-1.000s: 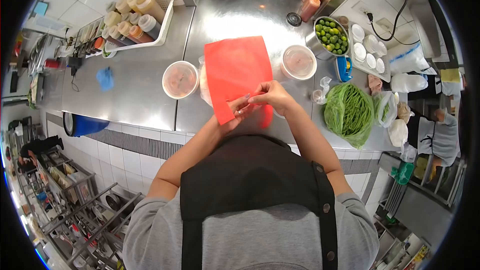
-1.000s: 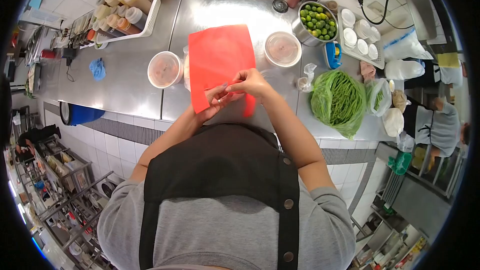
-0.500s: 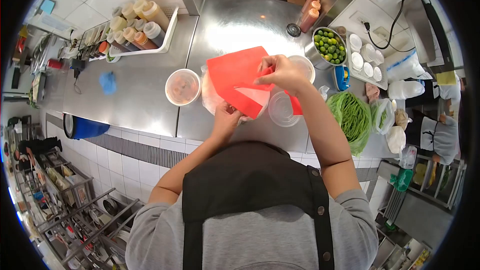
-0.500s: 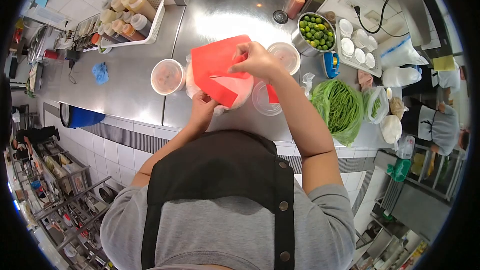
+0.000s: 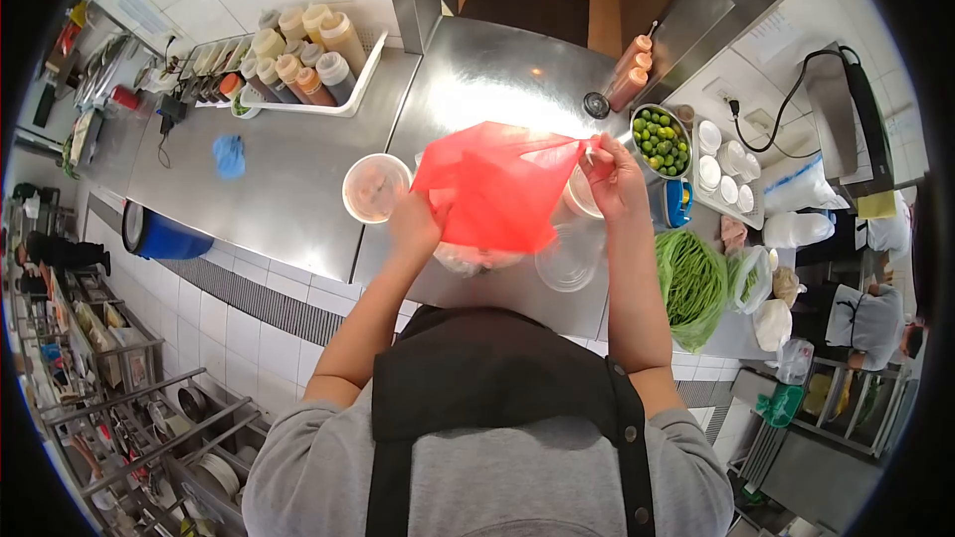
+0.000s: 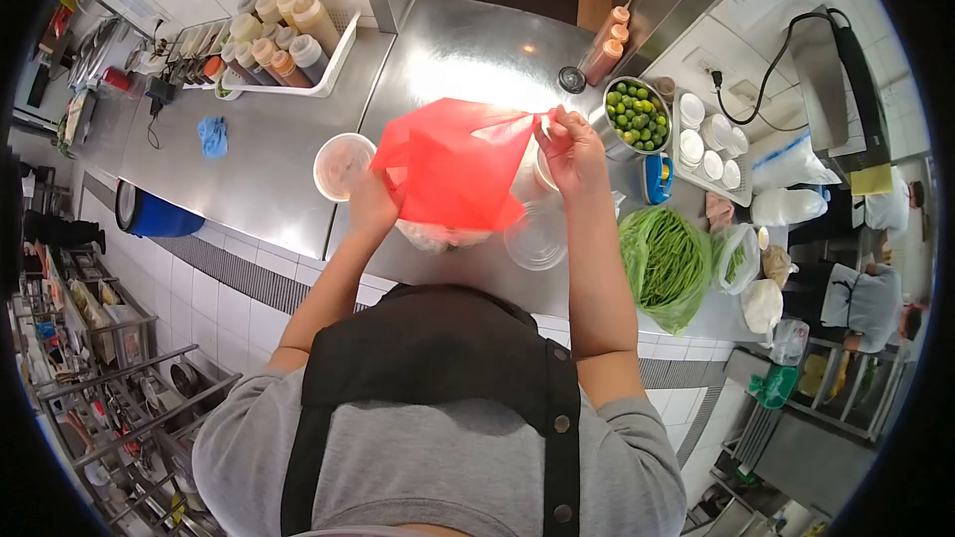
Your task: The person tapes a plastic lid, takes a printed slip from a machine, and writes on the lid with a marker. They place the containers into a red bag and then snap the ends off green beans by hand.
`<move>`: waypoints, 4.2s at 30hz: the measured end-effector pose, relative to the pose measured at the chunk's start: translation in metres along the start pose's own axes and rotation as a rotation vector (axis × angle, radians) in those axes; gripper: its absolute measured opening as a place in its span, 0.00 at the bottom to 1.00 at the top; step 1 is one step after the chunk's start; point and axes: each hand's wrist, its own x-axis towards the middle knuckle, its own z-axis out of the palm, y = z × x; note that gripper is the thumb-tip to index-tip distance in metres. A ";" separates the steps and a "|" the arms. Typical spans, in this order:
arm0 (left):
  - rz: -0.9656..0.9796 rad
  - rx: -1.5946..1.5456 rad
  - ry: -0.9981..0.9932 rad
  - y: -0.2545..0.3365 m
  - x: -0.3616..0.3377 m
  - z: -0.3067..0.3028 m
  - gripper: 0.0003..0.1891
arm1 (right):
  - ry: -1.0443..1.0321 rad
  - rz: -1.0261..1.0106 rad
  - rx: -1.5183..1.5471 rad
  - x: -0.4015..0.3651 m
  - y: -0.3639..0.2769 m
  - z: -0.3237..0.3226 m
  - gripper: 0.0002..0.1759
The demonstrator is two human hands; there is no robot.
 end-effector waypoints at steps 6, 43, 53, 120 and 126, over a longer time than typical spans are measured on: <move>0.417 0.276 -0.034 0.026 0.003 -0.046 0.23 | -0.071 -0.067 -0.317 -0.001 0.001 0.003 0.11; 0.010 -1.144 0.108 0.047 0.080 -0.013 0.17 | -0.101 -0.672 -1.513 -0.078 0.130 0.055 0.50; 0.039 -0.652 -0.046 0.058 0.051 -0.051 0.16 | -0.091 0.173 -0.802 0.000 0.104 -0.022 0.21; -0.184 -1.627 -0.596 0.065 0.010 -0.102 0.25 | 0.083 -0.161 -1.578 -0.024 0.088 -0.063 0.24; 0.199 0.125 -0.223 0.000 0.001 -0.038 0.24 | -0.178 -0.154 -1.904 -0.034 0.081 -0.067 0.19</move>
